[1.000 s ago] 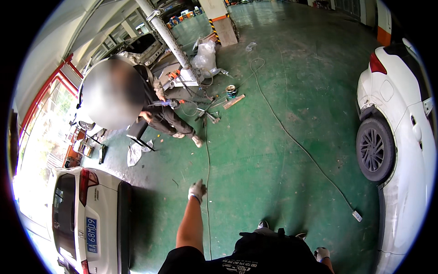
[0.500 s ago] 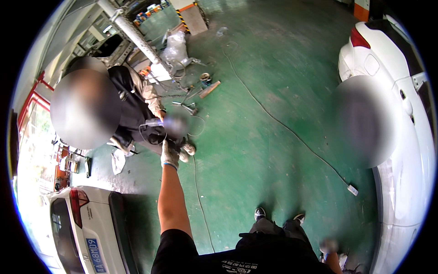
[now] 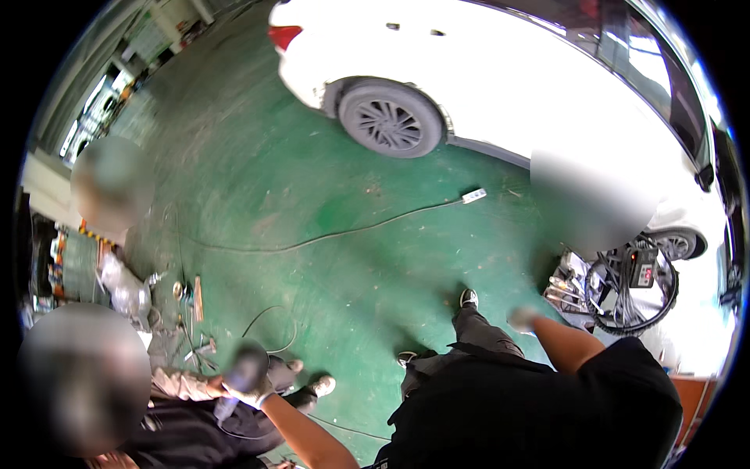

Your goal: The person uses a power sander to grind the surface of a white car's rear quarter panel, removing paint and creating bare metal patches. They then switch to a pneumatic tool to apply a substance to the sanded areas.

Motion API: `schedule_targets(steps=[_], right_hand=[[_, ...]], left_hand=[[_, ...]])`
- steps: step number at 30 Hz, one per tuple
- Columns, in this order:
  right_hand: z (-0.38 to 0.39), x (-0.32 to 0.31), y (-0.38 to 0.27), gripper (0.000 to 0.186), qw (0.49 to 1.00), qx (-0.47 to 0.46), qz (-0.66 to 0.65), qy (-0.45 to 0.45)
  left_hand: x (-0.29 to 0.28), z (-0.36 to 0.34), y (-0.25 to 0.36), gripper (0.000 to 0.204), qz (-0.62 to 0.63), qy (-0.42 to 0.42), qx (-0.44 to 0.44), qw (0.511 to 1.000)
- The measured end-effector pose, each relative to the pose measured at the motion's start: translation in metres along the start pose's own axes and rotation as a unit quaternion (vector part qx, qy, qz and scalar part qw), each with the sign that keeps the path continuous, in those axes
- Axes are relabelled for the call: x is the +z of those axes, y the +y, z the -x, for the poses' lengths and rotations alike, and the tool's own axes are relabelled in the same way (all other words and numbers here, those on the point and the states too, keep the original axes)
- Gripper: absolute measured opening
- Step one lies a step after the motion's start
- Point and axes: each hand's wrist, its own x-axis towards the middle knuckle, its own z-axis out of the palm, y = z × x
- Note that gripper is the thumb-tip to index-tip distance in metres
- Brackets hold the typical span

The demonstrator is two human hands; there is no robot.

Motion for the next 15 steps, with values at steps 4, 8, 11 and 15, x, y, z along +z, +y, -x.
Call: schedule_targets(steps=[4,8,11,15], right_hand=[[0.016,-0.046,-0.062,0.041,0.989,-0.052,0.119,0.066],[0.026,-0.106,-0.126,0.053,0.988,-0.139,0.014,0.072],[0.026,-0.138,-0.165,0.051,0.969,-0.227,-0.09,0.039],[0.034,-0.178,-0.218,0.052,0.842,-0.269,-0.391,-0.256]], left_hand=[[0.055,0.073,-0.062,0.059,0.035,-0.057,-0.012,0.998],[0.115,0.158,-0.136,0.06,0.054,-0.126,-0.075,0.988],[0.152,0.222,-0.189,0.062,0.057,-0.172,-0.215,0.96],[0.218,0.282,-0.261,0.065,0.002,-0.291,-0.445,0.847]])
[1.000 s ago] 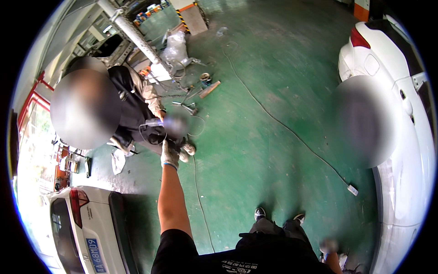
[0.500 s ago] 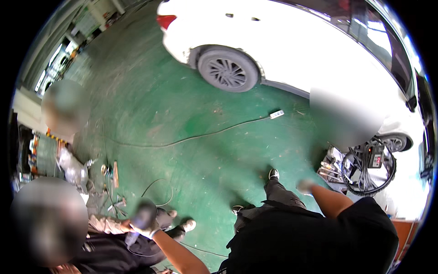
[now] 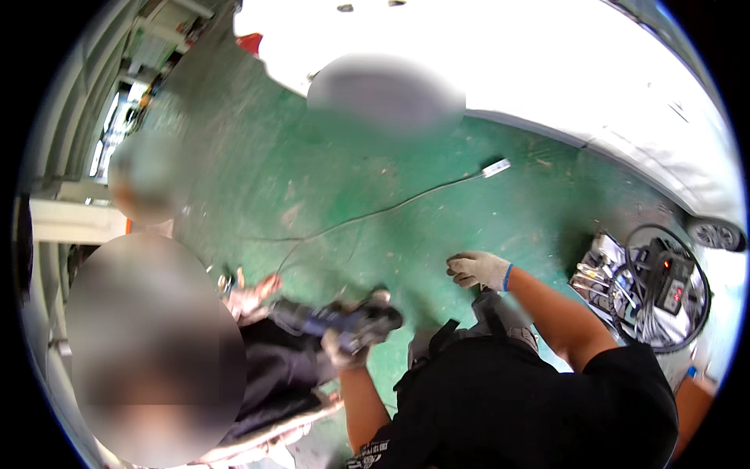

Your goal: The person uses a power sander to grind the surface of a white car's rear quarter panel, removing paint and creating bare metal patches. They then switch to a pneumatic tool to apply a substance to the sanded areas.

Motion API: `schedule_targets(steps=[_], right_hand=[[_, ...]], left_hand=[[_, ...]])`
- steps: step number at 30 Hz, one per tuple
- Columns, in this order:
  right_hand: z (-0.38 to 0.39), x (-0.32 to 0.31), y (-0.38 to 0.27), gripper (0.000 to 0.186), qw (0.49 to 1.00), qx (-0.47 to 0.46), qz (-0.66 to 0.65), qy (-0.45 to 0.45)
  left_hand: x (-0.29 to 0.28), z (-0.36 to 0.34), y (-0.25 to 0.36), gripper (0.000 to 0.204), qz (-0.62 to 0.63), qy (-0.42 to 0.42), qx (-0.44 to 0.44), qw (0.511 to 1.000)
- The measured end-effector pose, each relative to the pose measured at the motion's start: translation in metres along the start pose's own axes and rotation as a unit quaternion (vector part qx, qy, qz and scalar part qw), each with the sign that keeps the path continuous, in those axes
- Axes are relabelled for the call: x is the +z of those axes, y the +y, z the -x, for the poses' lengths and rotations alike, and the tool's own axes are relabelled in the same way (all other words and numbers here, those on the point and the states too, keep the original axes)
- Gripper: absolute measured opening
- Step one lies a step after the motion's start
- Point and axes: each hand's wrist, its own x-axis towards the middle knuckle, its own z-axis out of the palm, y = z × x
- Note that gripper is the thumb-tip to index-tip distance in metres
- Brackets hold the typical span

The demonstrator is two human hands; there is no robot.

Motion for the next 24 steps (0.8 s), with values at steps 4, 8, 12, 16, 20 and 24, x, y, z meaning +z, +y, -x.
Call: schedule_targets(steps=[4,8,12,16,20,24], right_hand=[[0.002,0.008,-0.059,0.063,0.986,-0.107,0.05,-0.115],[0.012,-0.008,-0.123,0.076,0.939,-0.265,-0.149,-0.158],[0.055,-0.067,-0.18,0.121,0.898,-0.329,-0.265,-0.121],[0.075,-0.119,-0.196,0.063,0.89,-0.326,-0.319,0.018],[0.105,-0.212,-0.174,0.025,0.72,-0.279,-0.58,0.258],[0.137,-0.306,-0.092,0.022,0.608,-0.226,-0.64,0.413]], left_hand=[[0.078,-0.097,-0.049,0.059,-0.403,-0.03,-0.203,0.892],[0.127,-0.144,-0.097,0.049,-0.688,-0.096,-0.259,0.671],[0.117,-0.176,-0.114,0.064,-0.791,-0.167,-0.286,0.513],[0.077,-0.211,-0.119,0.064,-0.837,-0.221,-0.283,0.413],[0.038,-0.234,-0.109,0.059,-0.797,-0.236,-0.286,0.477],[0.022,-0.236,-0.103,0.04,-0.543,-0.152,-0.307,0.767]])
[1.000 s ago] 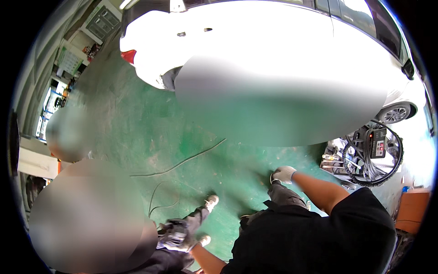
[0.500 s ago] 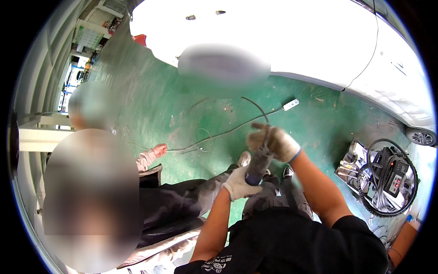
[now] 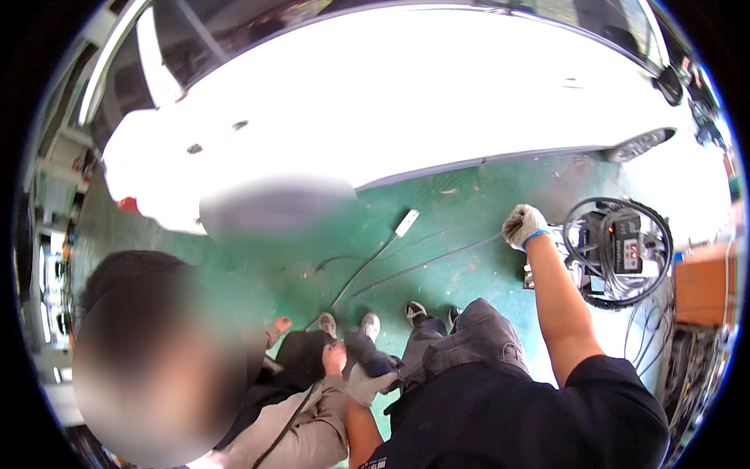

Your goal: The person uses a power sander to grind the surface of a white car's rear quarter panel, removing paint and creating bare metal patches. They then switch to a pneumatic tool to apply a substance to the sanded areas.

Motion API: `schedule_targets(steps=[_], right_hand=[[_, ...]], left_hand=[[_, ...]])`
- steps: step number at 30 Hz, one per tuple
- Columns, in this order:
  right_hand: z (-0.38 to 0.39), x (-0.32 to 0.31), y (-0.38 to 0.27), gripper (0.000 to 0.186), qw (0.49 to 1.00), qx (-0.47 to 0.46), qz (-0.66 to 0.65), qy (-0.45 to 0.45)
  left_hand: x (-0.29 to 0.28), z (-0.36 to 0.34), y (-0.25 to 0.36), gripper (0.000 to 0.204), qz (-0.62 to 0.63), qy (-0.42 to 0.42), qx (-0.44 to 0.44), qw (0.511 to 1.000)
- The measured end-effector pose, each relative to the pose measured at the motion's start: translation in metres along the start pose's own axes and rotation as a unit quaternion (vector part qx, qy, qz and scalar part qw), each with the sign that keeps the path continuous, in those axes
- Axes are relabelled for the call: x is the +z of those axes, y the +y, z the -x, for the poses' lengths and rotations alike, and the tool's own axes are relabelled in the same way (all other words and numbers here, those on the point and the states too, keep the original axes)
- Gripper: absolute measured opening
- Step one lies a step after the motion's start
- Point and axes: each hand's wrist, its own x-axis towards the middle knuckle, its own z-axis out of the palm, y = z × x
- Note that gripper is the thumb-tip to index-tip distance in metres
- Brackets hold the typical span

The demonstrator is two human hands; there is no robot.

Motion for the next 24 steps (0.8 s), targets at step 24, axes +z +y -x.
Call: schedule_targets(steps=[24], right_hand=[[-0.315,-0.063,0.049,0.025,0.811,0.084,0.569,-0.108]], left_hand=[[0.107,-0.29,-0.075,0.055,0.053,-0.026,-0.21,0.976]])
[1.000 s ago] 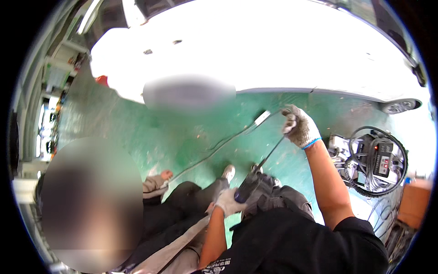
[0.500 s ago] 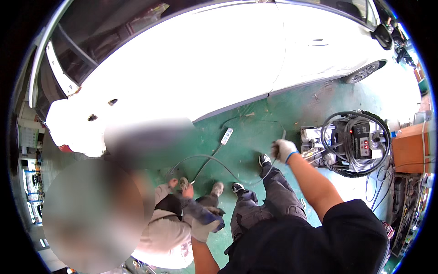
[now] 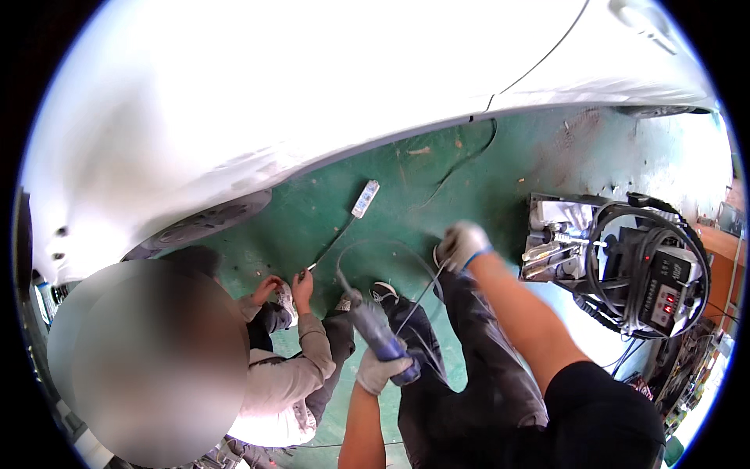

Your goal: The person uses a power sander to grind the surface of a white car's rear quarter panel, removing paint and creating bare metal patches. They then switch to a pneumatic tool to apply a substance to the sanded areas.

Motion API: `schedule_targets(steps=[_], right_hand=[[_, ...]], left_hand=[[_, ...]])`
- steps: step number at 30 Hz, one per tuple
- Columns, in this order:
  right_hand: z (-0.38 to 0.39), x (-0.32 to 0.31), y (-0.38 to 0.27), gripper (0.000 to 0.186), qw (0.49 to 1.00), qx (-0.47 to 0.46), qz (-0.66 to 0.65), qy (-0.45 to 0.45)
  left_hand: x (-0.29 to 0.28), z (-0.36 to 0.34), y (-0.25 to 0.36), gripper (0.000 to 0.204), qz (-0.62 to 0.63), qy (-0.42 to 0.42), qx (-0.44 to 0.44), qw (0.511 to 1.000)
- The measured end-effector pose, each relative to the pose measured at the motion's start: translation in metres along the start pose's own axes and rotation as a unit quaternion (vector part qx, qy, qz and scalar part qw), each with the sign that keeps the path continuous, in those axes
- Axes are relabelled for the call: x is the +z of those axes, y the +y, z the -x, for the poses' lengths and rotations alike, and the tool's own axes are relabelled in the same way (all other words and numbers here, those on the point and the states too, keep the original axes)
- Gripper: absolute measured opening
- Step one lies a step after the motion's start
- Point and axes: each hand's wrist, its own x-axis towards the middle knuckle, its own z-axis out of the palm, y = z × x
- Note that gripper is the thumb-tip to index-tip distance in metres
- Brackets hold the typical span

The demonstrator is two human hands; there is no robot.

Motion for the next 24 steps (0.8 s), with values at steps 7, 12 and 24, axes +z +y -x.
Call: schedule_targets(steps=[7,12,24], right_hand=[[-0.075,-0.365,-0.043,0.022,0.907,0.02,-0.097,0.41],[-0.084,-0.367,-0.045,0.019,0.885,-0.023,-0.198,0.421],[-0.142,0.092,0.049,0.006,0.862,0.169,-0.473,0.077]], left_hand=[[-0.075,-0.036,-0.101,0.04,0.066,0.232,-0.202,0.949],[-0.082,-0.113,-0.124,0.064,0.074,0.218,-0.237,0.944],[-0.016,-0.257,-0.088,0.07,0.256,-0.096,-0.069,0.959]])
